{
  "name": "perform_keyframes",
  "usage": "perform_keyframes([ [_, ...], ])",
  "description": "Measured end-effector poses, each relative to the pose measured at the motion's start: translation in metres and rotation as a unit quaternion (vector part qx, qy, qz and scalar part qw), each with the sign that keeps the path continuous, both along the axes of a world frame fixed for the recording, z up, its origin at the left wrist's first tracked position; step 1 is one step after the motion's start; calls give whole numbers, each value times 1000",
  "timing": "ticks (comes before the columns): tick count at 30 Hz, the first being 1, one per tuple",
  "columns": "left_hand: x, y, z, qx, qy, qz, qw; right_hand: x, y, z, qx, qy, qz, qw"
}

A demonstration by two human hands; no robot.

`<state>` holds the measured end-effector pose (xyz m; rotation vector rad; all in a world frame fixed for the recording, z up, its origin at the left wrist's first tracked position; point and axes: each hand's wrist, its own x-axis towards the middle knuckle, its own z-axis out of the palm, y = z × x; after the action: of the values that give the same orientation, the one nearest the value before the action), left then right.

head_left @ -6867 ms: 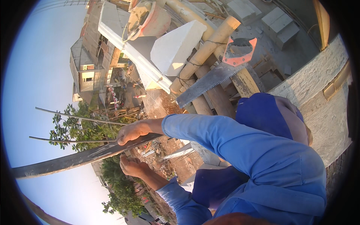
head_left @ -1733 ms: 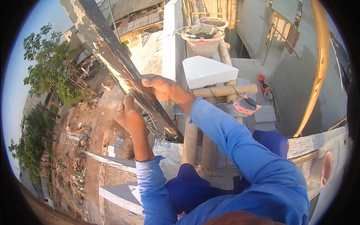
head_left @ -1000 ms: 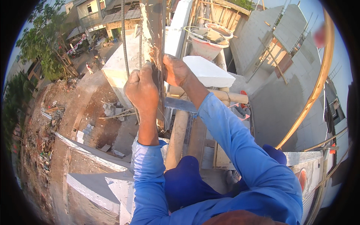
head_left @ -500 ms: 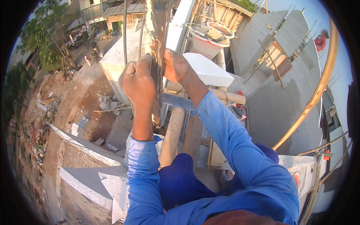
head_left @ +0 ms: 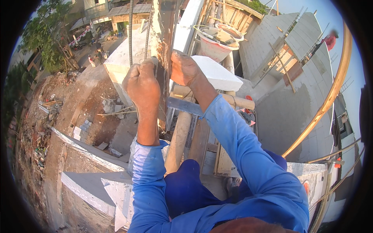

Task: The person saws a wooden beam on a construction site using a hand saw while supporting the wood by hand and with their foot.

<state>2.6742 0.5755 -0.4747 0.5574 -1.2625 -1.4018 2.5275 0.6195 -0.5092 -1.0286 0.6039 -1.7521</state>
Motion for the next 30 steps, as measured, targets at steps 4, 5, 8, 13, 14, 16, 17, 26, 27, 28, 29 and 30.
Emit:
perform_keyframes([
  [4,-1,-1,-1,-1,4,-3,1000,-3,1,1,1,-7,2,1000],
  [5,-1,-1,-1,-2,3,-5,1000,-3,1,1,-1,-9,4,1000],
  [8,-2,-2,0,-8,-9,13,1000,-4,1,3,-1,-15,12,1000],
  [13,-3,-2,2,-2,23,3,1000,-4,2,4,8,-20,-6,1000],
  [14,-3,-3,2,-6,24,6,1000,-4,2,6,7,-16,-9,1000],
  [16,-2,-4,3,-4,28,3,1000,0,3,10,7,-10,-9,1000],
  [17,-1,-5,3,-3,30,1,1000,3,4,12,9,-8,-6,1000],
  [26,-8,-7,-5,-10,47,11,999,6,2,10,12,-5,-25,1000],
  [27,-9,-9,-7,-21,39,18,999,7,3,11,13,0,-25,1000],
  [28,-9,-11,-9,-31,32,26,999,9,3,12,10,-11,-23,1000],
  [29,-8,-10,-9,-43,26,33,998,10,3,13,5,-9,-22,1000],
  [30,-8,-5,-7,-18,23,15,999,8,3,10,2,-10,-23,1000],
])
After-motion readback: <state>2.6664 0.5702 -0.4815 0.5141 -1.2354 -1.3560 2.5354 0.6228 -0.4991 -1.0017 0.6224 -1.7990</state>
